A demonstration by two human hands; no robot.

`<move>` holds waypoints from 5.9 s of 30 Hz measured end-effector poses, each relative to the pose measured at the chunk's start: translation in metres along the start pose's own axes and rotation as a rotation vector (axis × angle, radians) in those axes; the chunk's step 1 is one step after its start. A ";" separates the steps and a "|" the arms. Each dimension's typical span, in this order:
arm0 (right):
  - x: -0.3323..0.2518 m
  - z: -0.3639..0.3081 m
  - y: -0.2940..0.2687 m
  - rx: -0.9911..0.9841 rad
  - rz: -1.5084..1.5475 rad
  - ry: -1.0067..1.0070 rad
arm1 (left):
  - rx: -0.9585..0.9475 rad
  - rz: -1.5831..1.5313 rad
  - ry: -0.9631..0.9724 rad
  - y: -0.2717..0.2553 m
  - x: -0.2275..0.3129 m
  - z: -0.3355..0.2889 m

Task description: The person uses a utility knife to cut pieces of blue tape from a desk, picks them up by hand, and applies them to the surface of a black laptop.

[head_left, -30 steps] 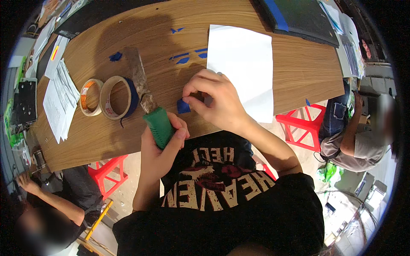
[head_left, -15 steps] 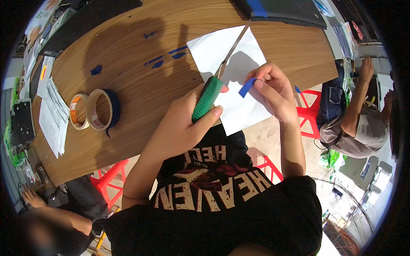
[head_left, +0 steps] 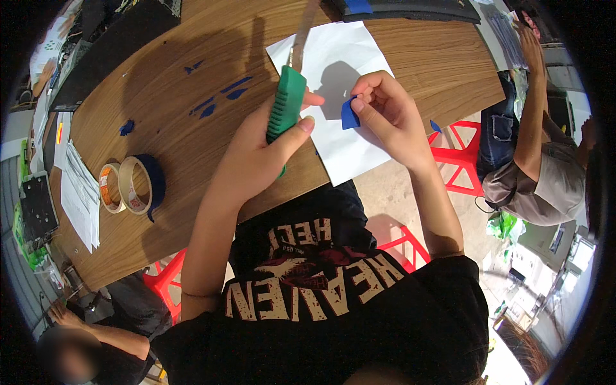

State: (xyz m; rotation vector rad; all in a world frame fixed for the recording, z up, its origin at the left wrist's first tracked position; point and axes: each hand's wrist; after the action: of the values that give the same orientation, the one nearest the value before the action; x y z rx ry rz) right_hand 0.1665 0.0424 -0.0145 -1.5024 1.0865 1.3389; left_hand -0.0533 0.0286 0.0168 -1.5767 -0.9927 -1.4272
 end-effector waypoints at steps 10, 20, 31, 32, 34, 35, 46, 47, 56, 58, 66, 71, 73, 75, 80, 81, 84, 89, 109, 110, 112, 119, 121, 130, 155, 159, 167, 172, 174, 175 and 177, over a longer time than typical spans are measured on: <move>-0.013 0.014 -0.010 0.020 -0.131 0.004 | 0.054 -0.092 0.039 -0.004 -0.013 0.002; -0.002 0.024 0.002 0.088 -0.482 -0.137 | 0.090 -0.184 0.009 -0.005 -0.016 0.002; 0.005 0.029 0.001 0.122 -0.376 -0.080 | 0.083 -0.208 0.035 -0.005 -0.019 0.001; 0.004 0.029 0.001 0.120 -0.376 -0.080 | 0.088 -0.204 0.030 -0.005 -0.019 0.001; 0.000 0.029 0.003 0.147 -0.454 -0.107 | 0.095 -0.200 0.025 -0.005 -0.019 0.001; -0.002 0.029 0.005 0.146 -0.453 -0.108 | 0.099 -0.202 0.027 -0.005 -0.019 0.001; -0.001 0.029 0.008 0.289 -0.495 -0.063 | 0.133 -0.242 0.018 -0.005 -0.020 0.003; 0.000 0.029 0.008 0.287 -0.494 -0.068 | 0.136 -0.251 0.021 -0.005 -0.020 0.003; 0.000 0.026 0.007 0.229 -0.367 -0.046 | 0.121 -0.220 0.029 -0.005 -0.022 0.002; -0.009 0.025 0.011 0.250 -0.451 -0.052 | 0.101 -0.173 0.054 -0.003 -0.019 0.001; 0.003 0.019 0.002 0.197 -0.017 -0.340 | 0.189 -0.072 0.075 0.014 0.007 0.013; -0.012 0.012 0.001 0.080 0.025 -0.262 | 0.231 -0.289 0.089 0.021 -0.002 0.029; -0.044 0.012 -0.013 0.095 -0.190 -0.235 | 0.230 -0.420 0.014 0.018 0.007 0.036; -0.063 0.024 -0.034 0.159 -0.240 -0.229 | 0.255 -0.512 0.025 0.017 0.006 0.043; -0.024 0.059 -0.066 0.231 -0.276 -0.174 | 0.254 -0.670 -0.108 0.034 -0.002 0.054; -0.008 0.058 -0.065 0.231 -0.273 -0.078 | 0.281 -0.708 -0.135 0.037 -0.005 0.055; -0.006 0.046 -0.056 0.178 -0.583 -0.079 | 0.328 -0.696 -0.123 0.034 -0.003 0.055; -0.021 0.023 -0.045 0.176 -0.988 -0.383 | 0.318 -0.709 -0.091 0.022 -0.009 0.056; 0.017 0.056 -0.272 0.678 -1.523 -0.042 | 0.287 -0.632 -0.089 0.027 -0.008 0.050; 0.016 0.058 -0.274 0.653 -1.540 -0.032 | 0.290 -0.622 -0.075 0.026 -0.010 0.050; 0.010 0.052 -0.283 0.714 -1.582 0.002 | 0.287 -0.620 -0.051 0.025 -0.011 0.052; 0.010 0.011 -0.282 0.707 -1.332 0.040 | 0.292 -0.606 -0.106 0.030 -0.005 0.051; -0.008 0.001 -0.266 0.706 -1.108 -0.038 | 0.284 -0.649 -0.064 0.028 -0.007 0.049; -0.055 -0.007 -0.372 0.870 -0.873 -0.055 | 0.295 -0.566 -0.135 0.033 0.003 0.050; -0.042 0.127 -0.616 1.039 -1.726 0.650 | 0.147 -0.583 -0.392 0.019 -0.002 0.064; -0.022 0.147 -0.625 1.236 -1.506 0.616 | 0.309 -0.410 -0.296 0.027 0.006 0.066; -0.086 0.105 -0.549 0.863 -1.172 -0.009 | 0.349 -0.314 -0.290 0.037 0.026 0.054; -0.105 0.032 -0.517 0.896 -1.313 -0.023 | 0.073 -0.299 -0.234 0.065 0.026 0.061; -0.083 0.022 -0.481 0.928 -1.205 -0.402 | 0.058 -0.340 -0.237 0.075 0.022 0.065; -0.074 0.030 -0.404 0.858 -1.021 -0.378 | 0.093 -0.337 -0.229 0.067 0.023 0.059; -0.091 -0.002 -0.276 0.513 -0.827 -0.398 | 0.122 -0.368 -0.231 0.070 0.030 0.057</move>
State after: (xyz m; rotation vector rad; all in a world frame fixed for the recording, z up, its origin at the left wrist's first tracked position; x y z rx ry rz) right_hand 0.4260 0.1248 0.0856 -1.0421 0.4070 0.6546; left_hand 0.0356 0.0548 0.0392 -1.5472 -1.5412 -1.4105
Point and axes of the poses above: each hand's wrist, its own z-axis towards the middle knuckle, its own y-axis out of the palm, x = y × z, and after that the axes turned 8 degrees about y, right-handed
